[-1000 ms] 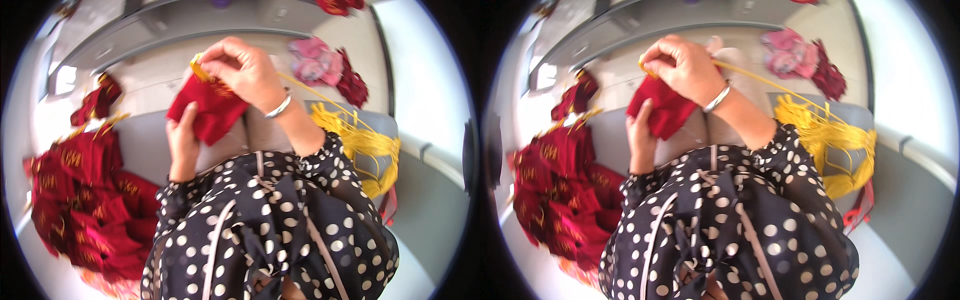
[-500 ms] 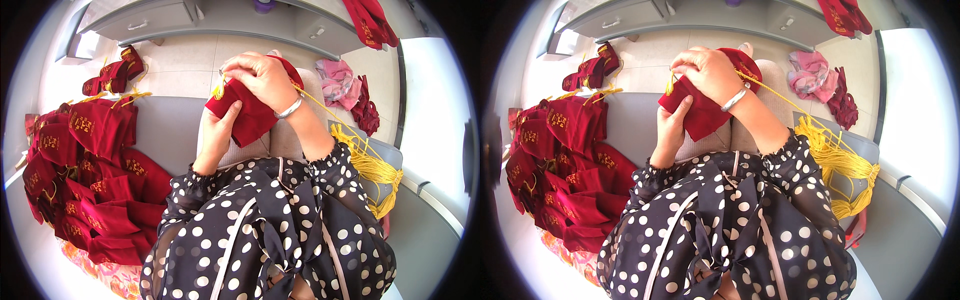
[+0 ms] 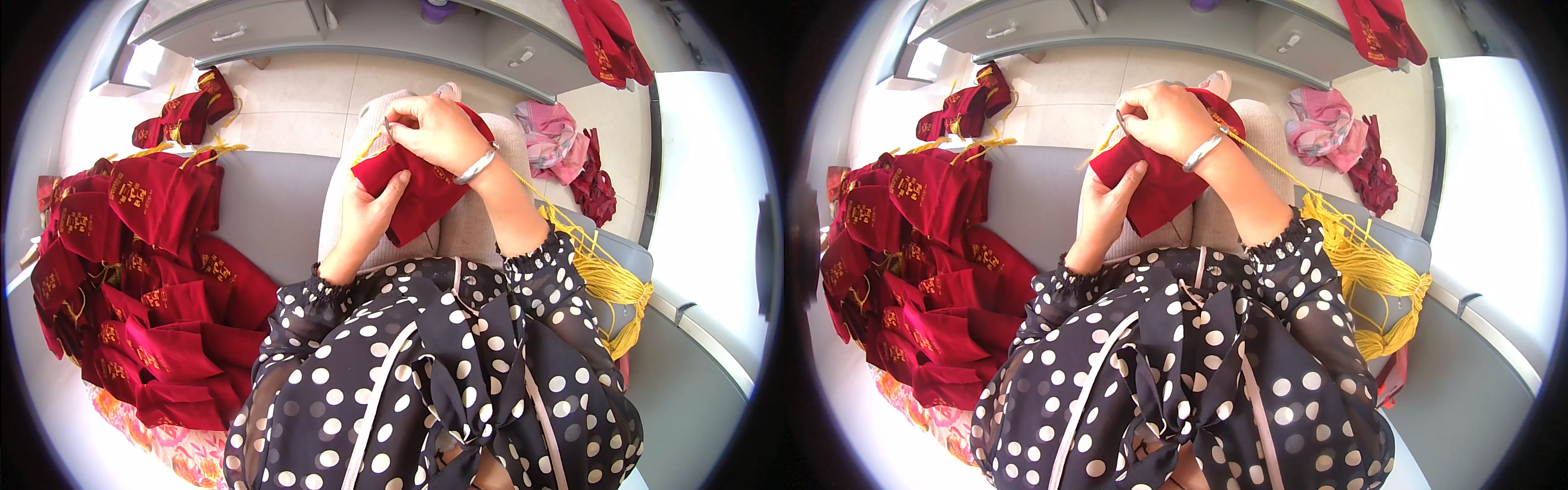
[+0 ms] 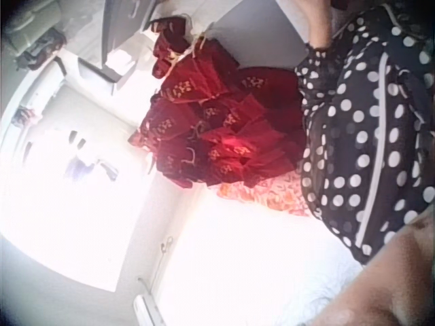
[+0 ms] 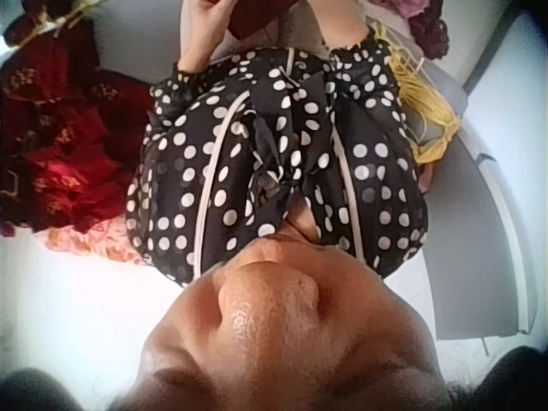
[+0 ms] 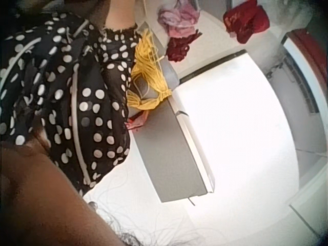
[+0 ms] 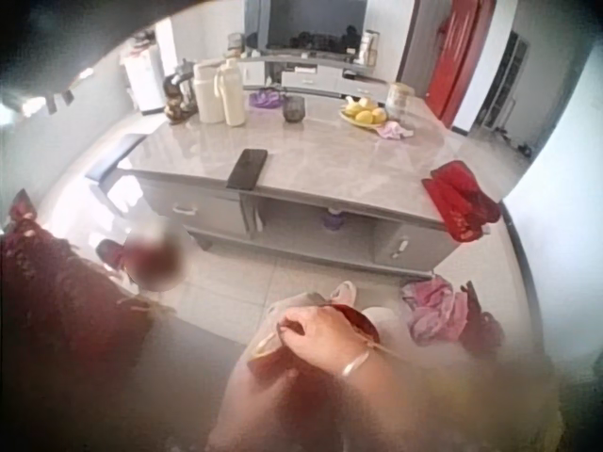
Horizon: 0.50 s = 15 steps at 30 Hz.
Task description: The person sits on the floor and sews a yellow cord onto the opening of a red fabric pouch using a needle and thread. They repeatedly pick up pouches from a pile, stitch the cord, and place the finished pouches back onto the pile.
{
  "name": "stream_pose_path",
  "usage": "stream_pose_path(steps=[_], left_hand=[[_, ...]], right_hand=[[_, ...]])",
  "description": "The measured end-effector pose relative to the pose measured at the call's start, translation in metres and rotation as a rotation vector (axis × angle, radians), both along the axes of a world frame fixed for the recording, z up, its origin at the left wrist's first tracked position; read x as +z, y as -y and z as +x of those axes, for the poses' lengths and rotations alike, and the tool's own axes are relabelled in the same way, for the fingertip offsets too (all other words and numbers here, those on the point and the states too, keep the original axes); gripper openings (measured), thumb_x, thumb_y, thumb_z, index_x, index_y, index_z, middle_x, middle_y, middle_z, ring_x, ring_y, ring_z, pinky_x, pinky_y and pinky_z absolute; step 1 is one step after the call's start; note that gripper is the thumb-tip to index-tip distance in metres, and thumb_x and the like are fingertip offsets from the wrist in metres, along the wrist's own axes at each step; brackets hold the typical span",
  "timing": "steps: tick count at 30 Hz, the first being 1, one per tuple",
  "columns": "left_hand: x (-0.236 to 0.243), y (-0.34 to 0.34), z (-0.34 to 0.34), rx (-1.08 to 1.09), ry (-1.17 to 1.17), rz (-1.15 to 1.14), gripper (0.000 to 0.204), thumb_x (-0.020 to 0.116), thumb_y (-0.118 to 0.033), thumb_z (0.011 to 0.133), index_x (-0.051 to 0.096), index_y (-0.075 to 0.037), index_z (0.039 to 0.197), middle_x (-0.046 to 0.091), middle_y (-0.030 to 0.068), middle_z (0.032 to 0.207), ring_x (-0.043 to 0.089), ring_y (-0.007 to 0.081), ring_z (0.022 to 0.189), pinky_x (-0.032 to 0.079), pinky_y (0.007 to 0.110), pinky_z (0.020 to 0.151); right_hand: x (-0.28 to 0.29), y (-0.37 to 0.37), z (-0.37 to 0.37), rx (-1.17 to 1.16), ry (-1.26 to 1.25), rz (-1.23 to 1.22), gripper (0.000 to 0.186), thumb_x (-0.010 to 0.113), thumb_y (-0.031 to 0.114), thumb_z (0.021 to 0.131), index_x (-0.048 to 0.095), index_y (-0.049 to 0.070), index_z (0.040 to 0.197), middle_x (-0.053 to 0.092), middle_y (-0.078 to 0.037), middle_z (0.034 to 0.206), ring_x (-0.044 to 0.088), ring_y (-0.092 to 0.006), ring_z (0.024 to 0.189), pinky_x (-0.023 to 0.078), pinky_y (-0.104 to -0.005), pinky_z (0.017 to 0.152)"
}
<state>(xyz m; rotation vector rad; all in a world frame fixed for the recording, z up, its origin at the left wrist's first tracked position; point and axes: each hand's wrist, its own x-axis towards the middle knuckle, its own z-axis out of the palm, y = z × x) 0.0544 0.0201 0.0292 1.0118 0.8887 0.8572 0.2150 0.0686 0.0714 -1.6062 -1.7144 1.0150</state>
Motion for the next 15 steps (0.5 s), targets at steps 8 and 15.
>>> stream_pose_path(steps=[8, 15], left_hand=[[0.004, -0.003, 0.000, -0.005, -0.069, 0.031, 0.026, 0.064, -0.008, 0.087, 0.060, 0.000, 0.112, 0.064, 0.0035, 0.102, 0.059, 0.0090, 0.092, 0.048, 0.024, 0.081], [0.002, -0.005, 0.000, -0.020, -0.090, 0.054, 0.028, 0.064, -0.008, 0.087, 0.059, 0.000, 0.114, 0.064, 0.0037, 0.103, 0.058, 0.0100, 0.094, 0.048, 0.026, 0.082]], right_hand=[[0.001, 0.006, 0.010, 0.048, -0.525, -0.202, 0.017, 0.058, 0.006, 0.088, 0.061, -0.004, 0.100, 0.067, -0.007, 0.091, 0.062, -0.0105, 0.084, 0.049, -0.0229, 0.078], [0.009, 0.002, 0.013, 0.112, -0.488, -0.221, 0.022, 0.063, 0.009, 0.087, 0.060, -0.004, 0.104, 0.067, -0.008, 0.091, 0.062, -0.0108, 0.085, 0.049, -0.0235, 0.078]])
